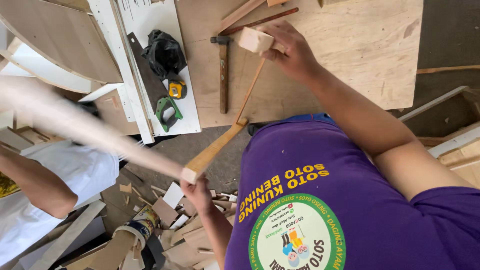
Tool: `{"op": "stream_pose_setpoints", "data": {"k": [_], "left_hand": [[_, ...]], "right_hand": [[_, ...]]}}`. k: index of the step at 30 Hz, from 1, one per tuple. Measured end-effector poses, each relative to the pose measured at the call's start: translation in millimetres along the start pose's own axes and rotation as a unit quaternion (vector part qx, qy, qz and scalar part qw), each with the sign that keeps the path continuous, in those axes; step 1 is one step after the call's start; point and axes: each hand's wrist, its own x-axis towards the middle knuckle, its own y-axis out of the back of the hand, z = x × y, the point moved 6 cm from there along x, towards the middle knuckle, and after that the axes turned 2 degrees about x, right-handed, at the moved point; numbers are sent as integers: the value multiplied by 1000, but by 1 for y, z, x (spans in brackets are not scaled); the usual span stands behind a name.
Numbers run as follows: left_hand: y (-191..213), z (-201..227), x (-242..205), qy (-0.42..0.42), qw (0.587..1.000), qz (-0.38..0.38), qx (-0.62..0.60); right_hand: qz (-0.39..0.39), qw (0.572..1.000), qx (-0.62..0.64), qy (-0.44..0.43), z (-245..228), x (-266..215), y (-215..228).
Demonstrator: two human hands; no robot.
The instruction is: The person constructs a wooden frame by aligning wooden strips on a workspace and securing them using a hammer and nails.
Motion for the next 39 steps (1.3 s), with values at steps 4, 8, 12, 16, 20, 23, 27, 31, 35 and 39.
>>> {"op": "stream_pose_setpoints", "data": {"k": [4,8,12,16,20,23,27,31,35,39], "left_hand": [[-15,72,8,-143,978,-9,-151],[-33,82,17,-201,962,-12,-187],[-45,59,15,-201,973,35,-112],[-77,74,8,-200,977,-19,-70],[-118,74,21,-129,989,-50,-43],[-146,89,33,-241,964,-88,70],[-155,78,42,-270,954,-92,97],[-155,32,46,-123,982,-130,64],[-157,66,29,-260,956,-75,114],[-161,93,23,-270,947,-70,158]], "right_hand": [[-15,1000,3,0,5,13,-15],[-24,997,37,-69,14,19,-28],[10,999,-44,-9,3,20,-24],[9,999,-10,-39,2,5,-11],[-5,990,112,-81,5,-8,0],[-13,985,146,-88,11,-8,2],[-3,980,176,-94,14,-17,8],[-15,969,207,-132,9,-22,10],[146,983,-101,51,-53,-43,29],[-124,986,107,-27,-87,-46,-8]]}}
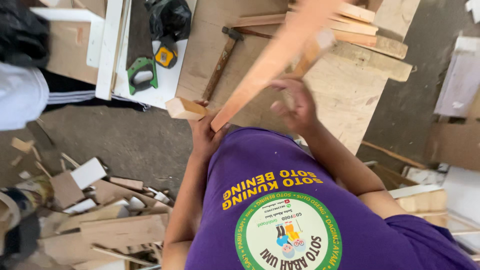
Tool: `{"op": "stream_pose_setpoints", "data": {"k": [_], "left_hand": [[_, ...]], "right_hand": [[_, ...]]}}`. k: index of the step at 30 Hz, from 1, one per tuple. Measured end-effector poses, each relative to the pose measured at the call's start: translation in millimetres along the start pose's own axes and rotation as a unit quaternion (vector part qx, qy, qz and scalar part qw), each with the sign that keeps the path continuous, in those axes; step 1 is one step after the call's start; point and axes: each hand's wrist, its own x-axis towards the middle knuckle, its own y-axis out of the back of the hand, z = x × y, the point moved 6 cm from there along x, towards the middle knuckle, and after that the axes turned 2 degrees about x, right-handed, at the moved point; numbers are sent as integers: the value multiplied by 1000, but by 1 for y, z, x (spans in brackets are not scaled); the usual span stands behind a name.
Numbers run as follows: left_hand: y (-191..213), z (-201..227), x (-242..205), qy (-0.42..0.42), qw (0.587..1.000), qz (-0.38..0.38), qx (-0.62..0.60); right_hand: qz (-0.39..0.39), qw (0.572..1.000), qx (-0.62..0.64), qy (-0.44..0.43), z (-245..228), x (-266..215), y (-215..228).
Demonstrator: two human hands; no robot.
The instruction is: The person constructs a wooden frame by aligning wooden strips on a workspace and securing them using a hammer and nails.
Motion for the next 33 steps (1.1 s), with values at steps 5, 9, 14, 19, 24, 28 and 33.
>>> {"op": "stream_pose_setpoints", "data": {"k": [5,9,14,19,24,28,33], "left_hand": [[-1,0,0,-19,999,-15,22],[-3,2,-7,-26,998,-11,49],[11,18,-8,-56,998,11,-1],[9,19,-14,-92,991,27,92],[16,15,-19,-64,996,56,31],[22,12,-23,-74,996,44,11],[21,8,-12,-84,995,46,8]], "right_hand": [[-154,958,242,-3,-39,26,-54],[-187,940,286,-16,-35,23,-65],[-48,974,223,4,-13,2,-21],[167,968,189,18,23,-18,78],[203,975,85,-2,46,-48,122],[220,969,106,-39,56,-34,119],[226,943,223,-99,61,-14,84]]}}
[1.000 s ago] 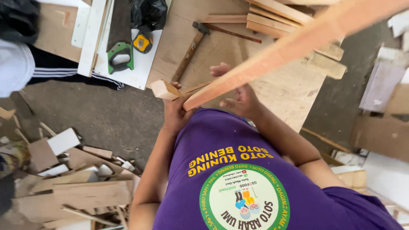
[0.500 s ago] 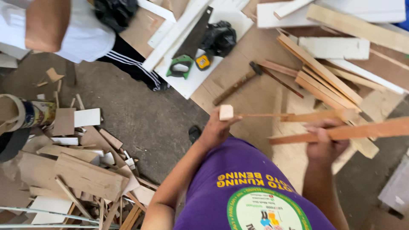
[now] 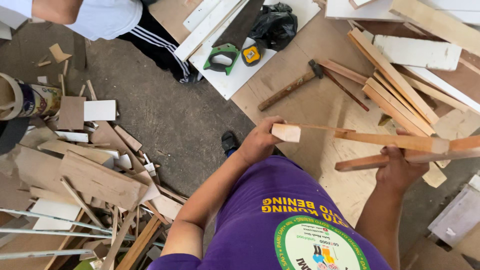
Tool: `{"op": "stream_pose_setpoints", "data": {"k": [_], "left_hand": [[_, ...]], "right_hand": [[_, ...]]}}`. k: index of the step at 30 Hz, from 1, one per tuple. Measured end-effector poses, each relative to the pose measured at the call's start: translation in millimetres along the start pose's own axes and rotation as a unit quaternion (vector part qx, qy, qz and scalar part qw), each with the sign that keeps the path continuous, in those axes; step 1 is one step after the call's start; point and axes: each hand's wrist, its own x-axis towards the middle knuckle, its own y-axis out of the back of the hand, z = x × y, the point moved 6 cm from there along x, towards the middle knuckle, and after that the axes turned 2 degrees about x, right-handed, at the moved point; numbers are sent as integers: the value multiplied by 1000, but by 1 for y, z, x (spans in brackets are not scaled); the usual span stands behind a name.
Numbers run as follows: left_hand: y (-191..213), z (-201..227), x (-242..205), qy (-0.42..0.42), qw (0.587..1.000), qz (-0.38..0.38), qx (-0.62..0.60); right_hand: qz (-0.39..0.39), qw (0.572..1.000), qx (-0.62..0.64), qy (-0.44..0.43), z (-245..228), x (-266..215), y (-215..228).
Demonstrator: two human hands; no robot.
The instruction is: The person constructs a wooden frame by aligning wooden strips on a workspace and securing them using a hammer and nails.
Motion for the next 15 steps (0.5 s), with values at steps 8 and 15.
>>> {"op": "stream_pose_setpoints", "data": {"k": [8,15], "left_hand": [[-5,-2,10,-12,999,-37,5],[3,-1,17,-9,999,39,-16]], "right_hand": [[5,996,-88,27,-6,17,-18],[-18,997,-78,4,12,35,-12]]}}
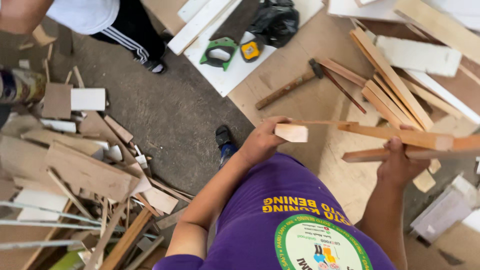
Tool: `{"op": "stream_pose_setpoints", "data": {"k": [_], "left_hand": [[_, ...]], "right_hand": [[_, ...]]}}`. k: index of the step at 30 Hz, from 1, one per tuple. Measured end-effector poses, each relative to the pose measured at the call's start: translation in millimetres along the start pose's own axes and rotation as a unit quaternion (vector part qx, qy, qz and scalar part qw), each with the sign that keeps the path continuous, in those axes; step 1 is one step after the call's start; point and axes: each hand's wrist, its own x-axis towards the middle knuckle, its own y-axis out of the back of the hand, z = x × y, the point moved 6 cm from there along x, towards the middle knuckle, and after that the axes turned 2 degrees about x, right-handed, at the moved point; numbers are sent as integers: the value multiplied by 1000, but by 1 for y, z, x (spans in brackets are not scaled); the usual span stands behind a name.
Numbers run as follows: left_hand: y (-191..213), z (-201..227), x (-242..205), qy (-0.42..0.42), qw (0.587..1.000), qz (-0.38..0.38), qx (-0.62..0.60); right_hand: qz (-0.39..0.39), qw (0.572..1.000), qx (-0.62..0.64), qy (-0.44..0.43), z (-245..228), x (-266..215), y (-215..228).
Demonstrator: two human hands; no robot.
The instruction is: The person constructs a wooden frame by aligning wooden strips on a workspace and securing them using a hammer and nails.
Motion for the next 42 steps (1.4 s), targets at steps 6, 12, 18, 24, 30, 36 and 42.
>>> {"op": "stream_pose_setpoints", "data": {"k": [6,12,18,24,30,36,42], "left_hand": [[18,0,3,-28,996,25,-79],[17,-9,-2,-52,991,60,-109],[7,-26,2,21,991,11,-134],[13,-26,7,-1,992,-41,-115],[22,-26,11,13,995,-49,-88],[16,-32,20,-3,996,-47,-82],[8,-36,21,-16,993,-80,-86]], "right_hand": [[12,999,-23,-22,13,11,20],[-49,998,13,23,6,8,18],[-47,988,-144,25,-14,-9,-8],[-6,994,-108,-35,-49,-32,-76],[175,937,-289,-89,-87,-95,-149],[170,932,-316,-45,-61,-135,-124],[197,957,-162,-139,33,-189,-9]]}}
